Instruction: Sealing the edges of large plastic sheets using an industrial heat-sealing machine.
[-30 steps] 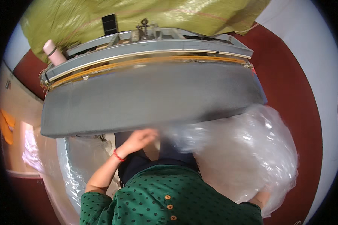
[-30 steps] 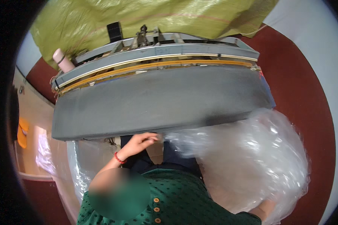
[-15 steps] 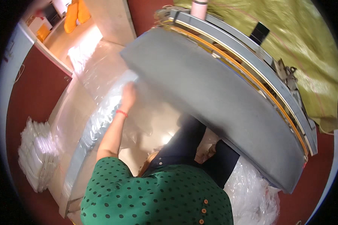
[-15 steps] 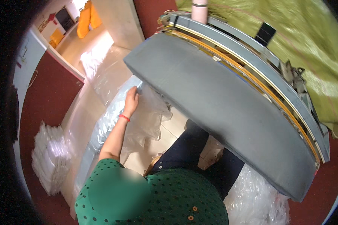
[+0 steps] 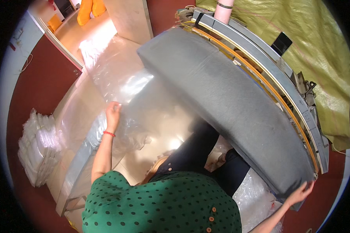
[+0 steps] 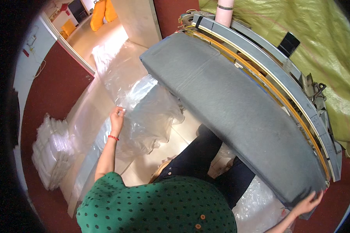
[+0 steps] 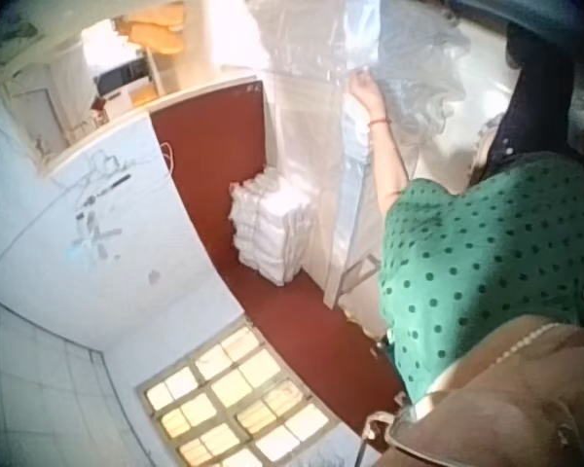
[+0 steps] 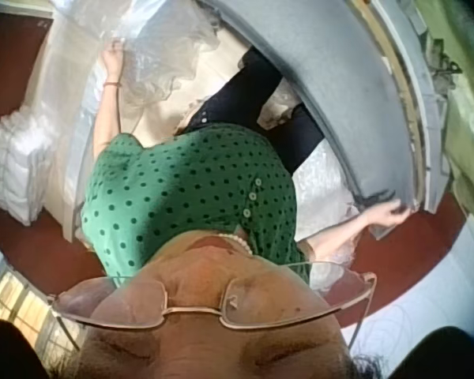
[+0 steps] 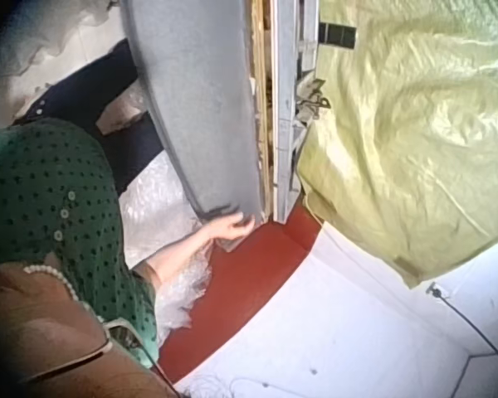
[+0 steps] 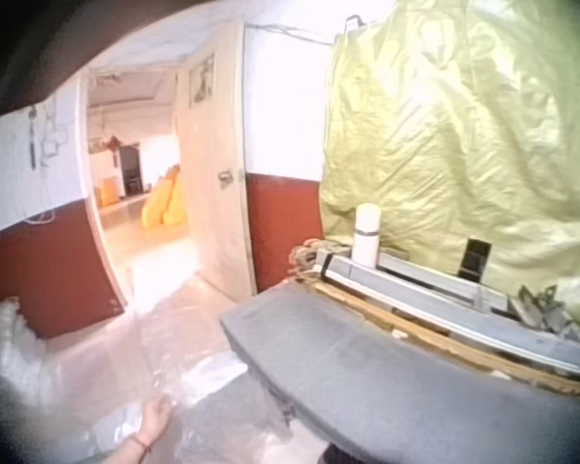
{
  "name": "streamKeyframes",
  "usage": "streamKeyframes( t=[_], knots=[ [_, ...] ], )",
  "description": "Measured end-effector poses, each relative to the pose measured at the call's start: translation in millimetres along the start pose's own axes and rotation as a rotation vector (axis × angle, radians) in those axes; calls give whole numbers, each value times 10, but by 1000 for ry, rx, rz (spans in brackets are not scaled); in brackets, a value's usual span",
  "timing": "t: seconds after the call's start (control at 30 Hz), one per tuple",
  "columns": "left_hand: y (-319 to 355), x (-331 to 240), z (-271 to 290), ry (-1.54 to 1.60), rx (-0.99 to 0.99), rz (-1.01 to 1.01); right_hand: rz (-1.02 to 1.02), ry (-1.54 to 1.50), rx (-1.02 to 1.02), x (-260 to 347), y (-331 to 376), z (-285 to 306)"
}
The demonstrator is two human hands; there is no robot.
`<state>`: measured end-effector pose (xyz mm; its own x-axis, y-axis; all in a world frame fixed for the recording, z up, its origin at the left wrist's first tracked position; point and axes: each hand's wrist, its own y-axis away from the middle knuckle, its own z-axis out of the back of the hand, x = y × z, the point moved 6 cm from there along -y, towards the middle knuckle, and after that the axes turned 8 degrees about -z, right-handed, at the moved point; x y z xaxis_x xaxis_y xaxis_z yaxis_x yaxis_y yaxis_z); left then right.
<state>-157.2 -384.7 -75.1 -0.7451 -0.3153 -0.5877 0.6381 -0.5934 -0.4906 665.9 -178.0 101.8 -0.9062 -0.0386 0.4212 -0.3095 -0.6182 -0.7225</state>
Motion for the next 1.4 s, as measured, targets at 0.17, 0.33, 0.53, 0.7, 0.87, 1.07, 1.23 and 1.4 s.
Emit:
streamKeyframes(
  t=[0.17, 0.33, 0.53, 0.7, 0.87, 1.07, 1.23, 1.4],
  knots=[
    [380, -1942, -219, 344, 272, -364, 183, -477, 578, 2038, 705, -800],
    [705, -3175, -317, 572, 417, -698, 582, -823, 1186, 3429, 1736, -1161],
    [903, -3574, -378, 589, 622, -1003, 466, -790, 1449, 3102, 2114, -1430],
    [757, -3469, -409, 734, 626, -826, -5, -1090, 1475, 2712, 1754, -1423],
    [894, -3604, -408, 609, 576, -1023, 324, -1096, 1486, 3240, 1827, -1286],
    [872, -3518, -319, 542, 596, -1055, 120, -1023, 1609, 2912, 2023, -1476],
    [520, -3571, -249, 382, 437, -802, 125, -1301, 1478, 2910, 1702, -1213],
    [569, -3816, -546, 482, 912, -940, -338, -1253, 1677, 2829, 1824, -1112]
  ],
)
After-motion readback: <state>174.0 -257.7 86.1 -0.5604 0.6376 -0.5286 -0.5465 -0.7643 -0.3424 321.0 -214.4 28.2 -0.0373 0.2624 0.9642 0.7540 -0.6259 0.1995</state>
